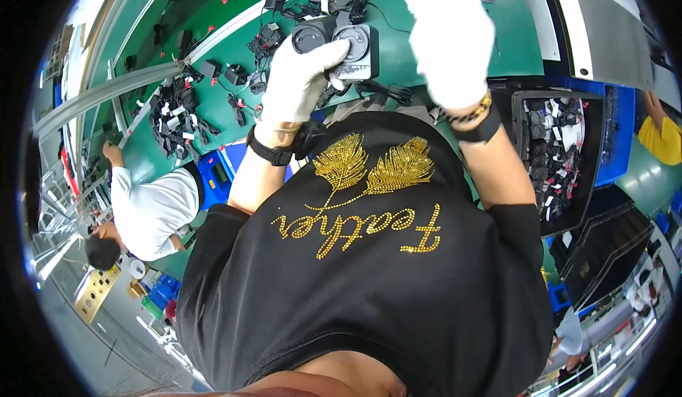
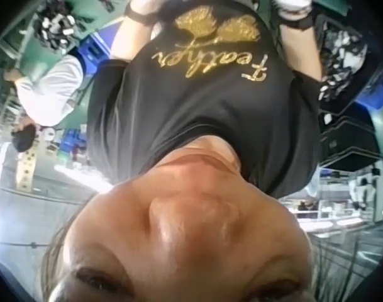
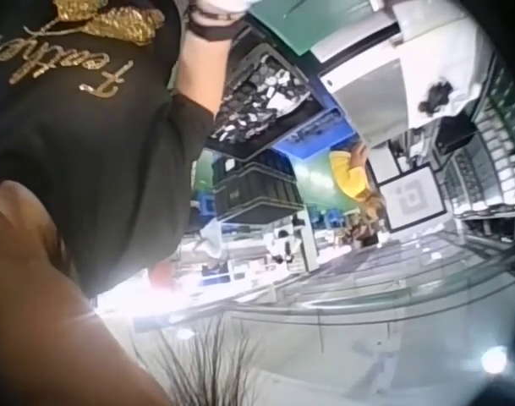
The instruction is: The person picks up power adapters from a bin, inspects them by hand, and wipes their surfaces with a cloth before placing them onto a green work surface.
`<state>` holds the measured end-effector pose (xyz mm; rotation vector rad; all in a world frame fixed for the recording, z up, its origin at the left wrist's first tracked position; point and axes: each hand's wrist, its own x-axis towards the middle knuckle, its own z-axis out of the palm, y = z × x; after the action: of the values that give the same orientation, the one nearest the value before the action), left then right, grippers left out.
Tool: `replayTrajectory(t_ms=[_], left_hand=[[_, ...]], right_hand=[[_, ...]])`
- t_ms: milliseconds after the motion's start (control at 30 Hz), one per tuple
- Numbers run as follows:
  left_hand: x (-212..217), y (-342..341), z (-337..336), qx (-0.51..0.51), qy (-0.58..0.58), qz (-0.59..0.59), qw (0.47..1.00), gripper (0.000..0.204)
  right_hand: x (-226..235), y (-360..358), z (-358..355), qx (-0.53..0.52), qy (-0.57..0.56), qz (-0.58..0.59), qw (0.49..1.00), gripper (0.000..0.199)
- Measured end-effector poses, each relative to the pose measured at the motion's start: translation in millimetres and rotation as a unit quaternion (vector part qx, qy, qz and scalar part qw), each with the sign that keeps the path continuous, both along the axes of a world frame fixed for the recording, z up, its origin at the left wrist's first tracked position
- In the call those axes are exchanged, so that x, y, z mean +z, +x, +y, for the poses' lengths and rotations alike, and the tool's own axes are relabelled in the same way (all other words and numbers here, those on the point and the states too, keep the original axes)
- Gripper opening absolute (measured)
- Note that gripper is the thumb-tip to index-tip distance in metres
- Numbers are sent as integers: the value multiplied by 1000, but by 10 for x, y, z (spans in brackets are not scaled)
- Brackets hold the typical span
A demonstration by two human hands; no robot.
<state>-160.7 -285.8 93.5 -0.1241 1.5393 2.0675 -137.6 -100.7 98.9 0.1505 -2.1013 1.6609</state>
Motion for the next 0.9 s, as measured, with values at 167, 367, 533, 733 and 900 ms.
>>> replayTrajectory(t_ms=[167,367,533,733,900], left_hand=[[-63,-58,94,68,173,-156,970,21],[-203,-177,-101,20,331,-241,912,25],[-158,-103,-46,90,278,-230,928,21],[-205,-95,-101,132,239,-204,940,21],[-160,-134,14,153,238,-173,944,19]], right_hand=[[-133,375,-582,44,-274,-112,954,32],[-583,490,-8,136,-73,-55,986,37],[-261,277,-172,17,335,63,940,40],[-909,235,-114,125,-113,-98,981,41],[-1174,-32,102,-14,79,-126,989,34]])
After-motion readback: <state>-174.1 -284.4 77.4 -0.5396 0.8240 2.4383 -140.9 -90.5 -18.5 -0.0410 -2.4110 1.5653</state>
